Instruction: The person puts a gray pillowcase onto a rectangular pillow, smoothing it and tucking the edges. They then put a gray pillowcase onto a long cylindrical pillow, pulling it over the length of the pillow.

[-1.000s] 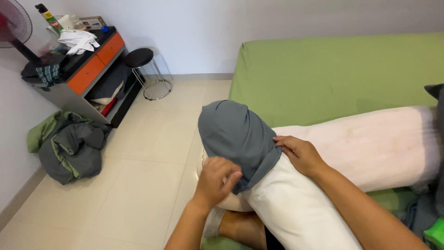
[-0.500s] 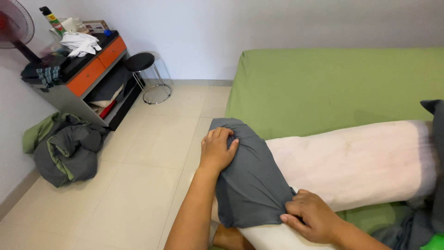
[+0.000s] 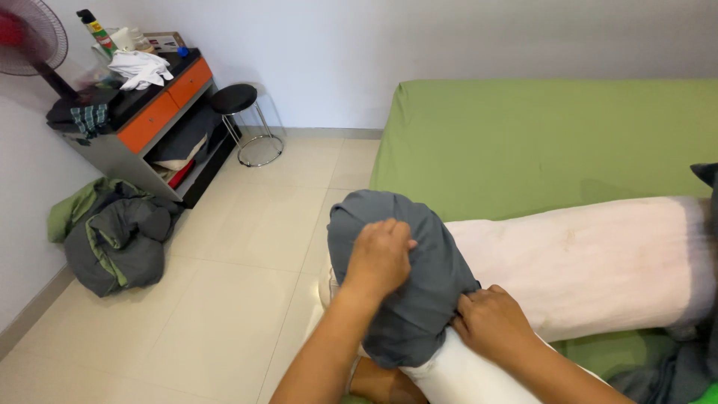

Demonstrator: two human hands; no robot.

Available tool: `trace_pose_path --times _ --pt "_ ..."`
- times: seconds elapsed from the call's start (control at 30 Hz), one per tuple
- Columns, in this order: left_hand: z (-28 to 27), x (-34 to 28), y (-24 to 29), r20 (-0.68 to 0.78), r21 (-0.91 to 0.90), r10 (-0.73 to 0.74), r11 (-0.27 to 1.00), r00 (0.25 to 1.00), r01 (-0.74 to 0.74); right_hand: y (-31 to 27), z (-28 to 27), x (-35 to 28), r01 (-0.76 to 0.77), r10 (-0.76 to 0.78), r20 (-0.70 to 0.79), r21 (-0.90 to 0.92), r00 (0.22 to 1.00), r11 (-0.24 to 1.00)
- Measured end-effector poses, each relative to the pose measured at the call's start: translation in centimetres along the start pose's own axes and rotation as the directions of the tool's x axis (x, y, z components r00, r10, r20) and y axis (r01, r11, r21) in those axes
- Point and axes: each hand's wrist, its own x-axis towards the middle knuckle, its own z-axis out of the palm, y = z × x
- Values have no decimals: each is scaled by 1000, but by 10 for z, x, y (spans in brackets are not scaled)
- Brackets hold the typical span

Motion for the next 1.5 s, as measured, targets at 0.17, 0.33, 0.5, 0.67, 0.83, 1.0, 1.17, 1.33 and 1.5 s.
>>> trace_pose_path --times 0.17,0.33,0.5,0.67,0.83,1.0,1.17,1.33,1.5 --pt "1 -39 40 88 -466 58 885 994 -10 22 27 6 -128 174 272 -178 947 976" --pt "-13 -60 -37 18 -433 -163 888 986 155 45 -12 10 -334 252 263 341 931 879" --pt "9 -100 -95 -138 -523 -459 786 878 329 64 1 -7 -384 132 397 665 908 641" --pt "104 -123 -121 192 -769 -581 412 791 489 67 -21 -17 -570 332 464 645 821 509" --pt "84 -79 -74 202 -731 -465 515 862 448 75 -112 -21 -605 269 588 501 763 619" --pt "77 -45 -56 -5 -633 -357 724 934 273 94 -140 -6 -592 269 872 29 409 805" --pt "98 -36 -77 208 -638 -466 602 860 480 60 -177 85 -529 250 802 94 542 843" --pt "128 -57 -97 263 -647 -466 565 845 512 126 -33 151 -110 204 -248 345 947 932" --pt "146 -73 -130 271 -671 -529 496 805 552 108 55 142 -318 369 -201 244 908 916"
